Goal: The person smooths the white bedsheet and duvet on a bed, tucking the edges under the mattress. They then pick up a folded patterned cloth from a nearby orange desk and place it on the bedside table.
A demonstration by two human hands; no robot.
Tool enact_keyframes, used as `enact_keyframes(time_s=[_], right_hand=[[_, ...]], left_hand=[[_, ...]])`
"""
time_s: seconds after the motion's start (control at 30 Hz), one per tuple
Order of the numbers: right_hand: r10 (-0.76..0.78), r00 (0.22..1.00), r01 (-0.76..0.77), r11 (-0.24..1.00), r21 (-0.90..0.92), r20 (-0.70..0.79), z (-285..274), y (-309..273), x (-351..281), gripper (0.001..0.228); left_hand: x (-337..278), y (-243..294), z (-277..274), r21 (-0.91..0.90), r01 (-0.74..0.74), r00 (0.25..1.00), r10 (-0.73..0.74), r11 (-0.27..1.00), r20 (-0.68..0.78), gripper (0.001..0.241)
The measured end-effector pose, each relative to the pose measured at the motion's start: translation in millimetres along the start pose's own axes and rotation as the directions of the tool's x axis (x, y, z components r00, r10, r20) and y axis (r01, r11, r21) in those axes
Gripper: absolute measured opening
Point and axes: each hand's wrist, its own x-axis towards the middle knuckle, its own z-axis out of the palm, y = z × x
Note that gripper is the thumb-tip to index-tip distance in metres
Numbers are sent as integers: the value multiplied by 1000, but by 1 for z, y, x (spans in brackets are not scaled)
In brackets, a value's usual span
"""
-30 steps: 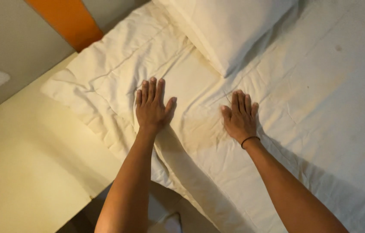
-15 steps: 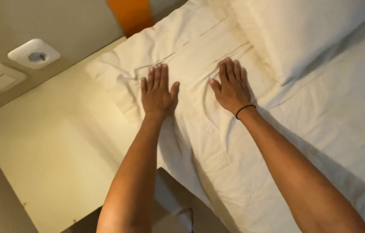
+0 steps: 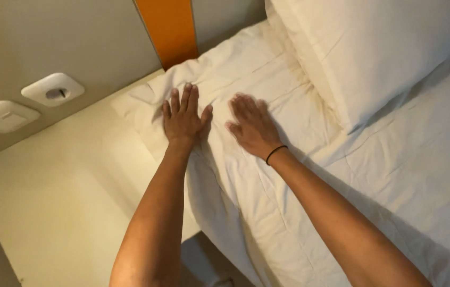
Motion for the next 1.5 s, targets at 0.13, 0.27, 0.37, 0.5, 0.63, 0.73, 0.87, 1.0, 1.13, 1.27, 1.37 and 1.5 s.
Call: enact_keyframes(time_s=[0.13,0.27,0.37,0.5,0.63,0.73,0.87,1.0,1.13,1.27,1.37,1.5], right_hand=[[169,972,-163,985,53,-166,21,57,38,77],[200,980,-201,975,-96,-25,19,54,66,76],[261,963,-266,960,-90,-61,26,26,81,74],[281,949,-300,944,-137,-141,42,-12,93,78],[147,980,-167,975,-146,-136,29,-21,66,81],[82,981,-94,994,-58,-175,20,-18,33,78],[188,977,-198,975,-98,-104,9,-32,-16,78],[117,993,-118,977,-175,-18,19,-63,-74,58],[-46,995,37,994,-101,-86,10,-77,-101,71],[73,997,-73,996,46,-6,-1,-51,-129,63],[180,970,-189,981,-40,-162,1,-7,-154,63],[144,979,-168,971,-169,-143,4,10,-194,65]], left_hand=[[14,-18,4,1,69,998,-69,998,7,76],[41,-36,10,-1,41,998,-41,999,-50,71],[51,-38,8,28,17,997,-15,999,-70,70],[48,-33,-5,53,-23,997,27,998,-75,68],[52,-29,-15,9,-31,997,31,999,-67,68],[48,-29,-15,22,-36,996,38,999,-82,69],[56,-27,-11,55,19,998,-16,998,-56,66],[44,-14,-1,186,183,983,-178,965,-47,71],[7,23,-3,148,98,984,-73,984,-163,73],[-39,63,26,9,-92,977,92,996,-195,73],[-73,82,64,3,-246,941,240,969,-237,71],[-140,98,100,-59,-286,928,261,957,-265,69]])
